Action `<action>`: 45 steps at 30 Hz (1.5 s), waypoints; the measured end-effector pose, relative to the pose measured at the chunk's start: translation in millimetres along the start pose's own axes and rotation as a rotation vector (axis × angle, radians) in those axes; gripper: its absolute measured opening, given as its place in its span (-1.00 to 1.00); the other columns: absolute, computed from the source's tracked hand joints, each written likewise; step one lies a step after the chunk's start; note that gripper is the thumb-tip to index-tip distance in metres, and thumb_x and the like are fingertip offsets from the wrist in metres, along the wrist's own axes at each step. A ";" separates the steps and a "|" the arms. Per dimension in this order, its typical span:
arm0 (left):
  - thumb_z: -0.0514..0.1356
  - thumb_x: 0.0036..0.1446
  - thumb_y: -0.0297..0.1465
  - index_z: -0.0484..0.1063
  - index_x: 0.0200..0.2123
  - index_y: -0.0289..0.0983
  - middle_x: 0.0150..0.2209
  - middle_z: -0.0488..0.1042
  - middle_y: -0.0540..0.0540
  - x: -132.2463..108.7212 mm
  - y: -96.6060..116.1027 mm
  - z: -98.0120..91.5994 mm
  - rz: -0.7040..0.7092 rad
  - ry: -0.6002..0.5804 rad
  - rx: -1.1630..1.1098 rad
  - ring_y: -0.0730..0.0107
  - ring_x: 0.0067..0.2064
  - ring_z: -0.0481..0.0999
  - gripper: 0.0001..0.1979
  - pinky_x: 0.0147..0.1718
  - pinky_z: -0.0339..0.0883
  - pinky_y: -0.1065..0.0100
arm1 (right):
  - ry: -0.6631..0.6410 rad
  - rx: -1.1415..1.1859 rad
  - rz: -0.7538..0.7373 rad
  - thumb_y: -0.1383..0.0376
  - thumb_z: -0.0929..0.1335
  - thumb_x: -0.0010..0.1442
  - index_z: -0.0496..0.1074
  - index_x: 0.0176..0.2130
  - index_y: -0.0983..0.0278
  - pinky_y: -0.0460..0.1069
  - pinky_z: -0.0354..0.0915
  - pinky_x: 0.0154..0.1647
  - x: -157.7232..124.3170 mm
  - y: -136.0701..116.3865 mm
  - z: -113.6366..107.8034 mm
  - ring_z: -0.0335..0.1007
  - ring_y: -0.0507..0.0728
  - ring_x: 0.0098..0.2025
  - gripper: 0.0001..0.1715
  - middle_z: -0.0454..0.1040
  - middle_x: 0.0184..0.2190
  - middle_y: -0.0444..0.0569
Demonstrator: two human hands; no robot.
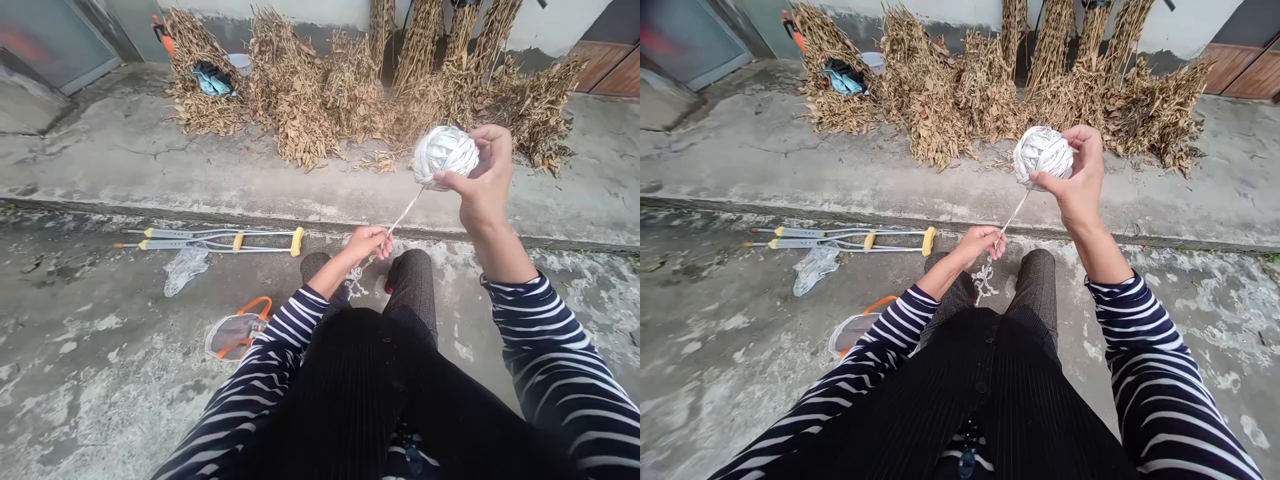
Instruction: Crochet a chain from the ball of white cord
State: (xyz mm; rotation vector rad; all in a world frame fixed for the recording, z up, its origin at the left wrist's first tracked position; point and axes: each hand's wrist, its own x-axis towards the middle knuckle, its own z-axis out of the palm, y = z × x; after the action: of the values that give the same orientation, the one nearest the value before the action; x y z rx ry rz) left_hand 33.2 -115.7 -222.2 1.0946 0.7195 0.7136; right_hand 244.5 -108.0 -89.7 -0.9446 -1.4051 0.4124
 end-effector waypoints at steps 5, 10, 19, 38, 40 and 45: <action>0.36 0.22 -0.21 0.52 -0.26 -0.39 -0.50 0.55 -0.04 -7.2 -6.8 -5.5 -0.057 -0.108 -0.026 0.54 -0.58 0.47 -0.68 -0.59 0.33 0.49 | 0.030 -0.078 -0.126 -0.09 0.66 -0.14 0.31 -0.08 0.13 0.24 0.31 0.25 10.9 4.2 -6.3 0.28 0.25 0.07 -0.19 0.30 -0.02 0.03; 0.44 0.12 -0.05 0.49 -0.31 -0.36 -0.50 0.55 -0.05 -21.7 4.7 -12.5 -0.110 -0.266 -0.085 0.57 -0.60 0.43 -0.54 -0.59 0.29 0.49 | -0.025 -0.299 -0.261 -0.02 0.62 -0.06 0.33 -0.06 0.14 0.32 0.32 0.23 18.2 9.4 -17.6 0.27 0.29 0.07 -0.29 0.33 -0.01 0.05; 0.44 0.13 -0.15 0.46 -0.31 -0.34 -0.44 0.58 -0.11 -31.9 37.4 -20.0 -0.032 -0.211 -0.266 0.43 -0.47 0.58 -0.62 -0.55 0.33 0.47 | -0.427 -0.432 -0.084 0.09 0.55 -0.03 0.40 0.00 0.17 0.42 0.24 0.33 -43.6 71.8 -9.4 0.23 0.39 0.24 -0.37 0.34 0.12 0.11; 0.34 0.31 -0.27 0.50 -0.44 -0.40 -0.52 0.55 -0.11 2.1 48.4 -37.6 -0.206 -0.118 0.021 0.55 -0.54 0.48 -0.66 -0.51 0.28 0.49 | -0.830 -0.061 0.300 0.10 0.56 0.16 0.62 0.09 0.04 0.26 0.04 0.53 -108.5 39.1 -18.4 0.18 0.29 0.38 -0.51 0.25 0.28 0.00; 0.40 0.25 -0.22 0.52 -0.46 -0.40 -0.51 0.55 -0.13 5.9 57.4 -43.3 -0.265 -0.190 0.142 0.54 -0.53 0.49 -0.63 -0.49 0.30 0.48 | -0.894 -0.025 0.358 0.10 0.54 0.17 0.61 0.09 0.07 0.24 0.15 0.45 -105.6 36.8 -18.7 0.21 0.30 0.35 -0.52 0.24 0.30 0.01; 0.44 0.21 -0.20 0.52 -0.50 -0.41 -0.52 0.54 -0.13 17.4 66.9 -36.7 -0.285 -0.235 0.261 0.56 -0.55 0.46 -0.59 -0.49 0.30 0.48 | -0.876 0.066 0.477 -0.07 0.52 0.15 0.47 0.02 0.16 0.12 0.30 0.20 -108.7 37.3 -8.4 0.31 0.26 0.15 -0.44 0.36 0.12 0.02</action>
State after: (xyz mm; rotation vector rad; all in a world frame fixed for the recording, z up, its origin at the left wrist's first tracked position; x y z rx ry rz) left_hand 3.6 -63.1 -172.5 1.2567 0.7598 0.2461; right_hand 244.1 -169.5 -187.1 -1.0975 -1.9088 1.3421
